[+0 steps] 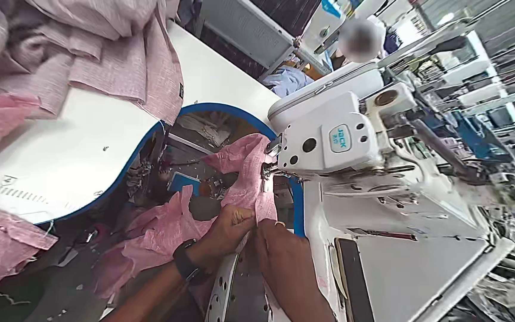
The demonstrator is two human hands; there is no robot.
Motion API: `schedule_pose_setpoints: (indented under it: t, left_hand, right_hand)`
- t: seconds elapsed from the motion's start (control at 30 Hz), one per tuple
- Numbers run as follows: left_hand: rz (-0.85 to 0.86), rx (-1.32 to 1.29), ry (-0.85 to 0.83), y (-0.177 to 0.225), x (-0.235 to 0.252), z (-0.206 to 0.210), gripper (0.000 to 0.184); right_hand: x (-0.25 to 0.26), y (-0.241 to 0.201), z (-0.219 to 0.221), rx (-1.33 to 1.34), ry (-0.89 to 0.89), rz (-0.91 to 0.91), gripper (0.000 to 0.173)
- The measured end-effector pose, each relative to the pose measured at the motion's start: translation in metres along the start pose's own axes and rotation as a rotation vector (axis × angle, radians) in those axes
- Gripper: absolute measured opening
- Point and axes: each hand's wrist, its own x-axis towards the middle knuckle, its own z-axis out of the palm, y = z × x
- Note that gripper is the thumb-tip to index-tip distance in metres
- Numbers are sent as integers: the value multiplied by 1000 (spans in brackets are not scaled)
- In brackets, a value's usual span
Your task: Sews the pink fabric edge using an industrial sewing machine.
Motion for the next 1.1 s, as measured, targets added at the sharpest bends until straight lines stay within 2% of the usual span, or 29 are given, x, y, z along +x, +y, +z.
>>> schedule_pose_setpoints:
  t: [0.13, 0.17, 0.23, 0.27, 0.3, 0.37, 0.4, 0.43, 0.47, 0.53, 0.57, 0.6, 0.67, 0.7, 0.73, 0.77, 0.8, 0.87, 0.9, 1.0, 1.1]
  left_hand:
    - [59, 93, 214, 4, 4, 13, 26]
    - [95, 223, 240, 11, -4, 11, 25]
    - [119, 556, 288, 25, -31, -4, 21]
    - [67, 694, 297, 29, -43, -18, 20]
    - [-26, 818, 294, 26, -47, -36, 27]
    - [-288, 1039, 173, 5, -22, -71, 53]
    - [-389, 1161, 90, -14, -2, -82, 51]
    - [-430, 1296, 36, -23, 19, -88, 40]
    - [-448, 1419, 19, -9, 42, -89, 30]
    - [-327, 1613, 93, 53, 65, -81, 21]
    - [-258, 1700, 84, 82, 52, -69, 19]
    - [-176, 1771, 42, 108, 31, -54, 22]
    - [-109, 1825, -21, 133, -30, -8, 40]
    - [-6, 1843, 32, 125, -58, 13, 46]
    - [142, 1819, 123, 104, -78, 28, 40]
    - [244, 1713, 203, 79, -91, 40, 26]
    - [291, 1552, 252, 58, -97, 47, 18]
    - [338, 1252, 259, 29, -100, 59, 20]
    - [352, 1174, 245, 19, -102, 62, 22]
    - [440, 1121, 182, 6, -87, 47, 23]
    - [469, 1060, 186, -1, -66, 38, 28]
  right_hand:
    - [5, 20, 6, 234, -37, 140, 14]
    - [-2, 29, 2, 252, -90, 181, 14]
    - [-19, 46, -9, 274, -307, 267, 18]
    - [-23, 57, -10, 302, -498, 302, 21]
    - [-23, 69, -1, 326, -701, 310, 23]
    - [-16, 88, 39, 345, -999, 228, 23]
    - [-16, 97, 59, 322, -1079, 180, 28]
    - [-14, 103, 65, 278, -1096, 163, 34]
    - [-13, 104, 52, 219, -1033, 162, 31]
    - [-26, 105, -8, 180, -666, 145, 19]
    - [-54, 93, -37, 156, -484, 126, 10]
    - [-79, 80, -58, 130, -373, 92, 10]
    - [-117, 46, -71, 163, -345, 82, 17]
    - [-124, 35, -64, 194, -348, 90, 19]
    - [-125, 28, -55, 222, -335, 87, 18]
    - [-123, 21, -49, 230, -281, 40, 15]
    - [-116, 11, -46, 238, -221, -38, 13]
    - [-102, -7, -54, 233, -168, -163, 14]
    - [-98, -11, -56, 218, -203, -196, 15]
    - [-83, -5, -53, 213, -357, -187, 13]
    - [-67, 0, -52, 237, -414, -93, 15]
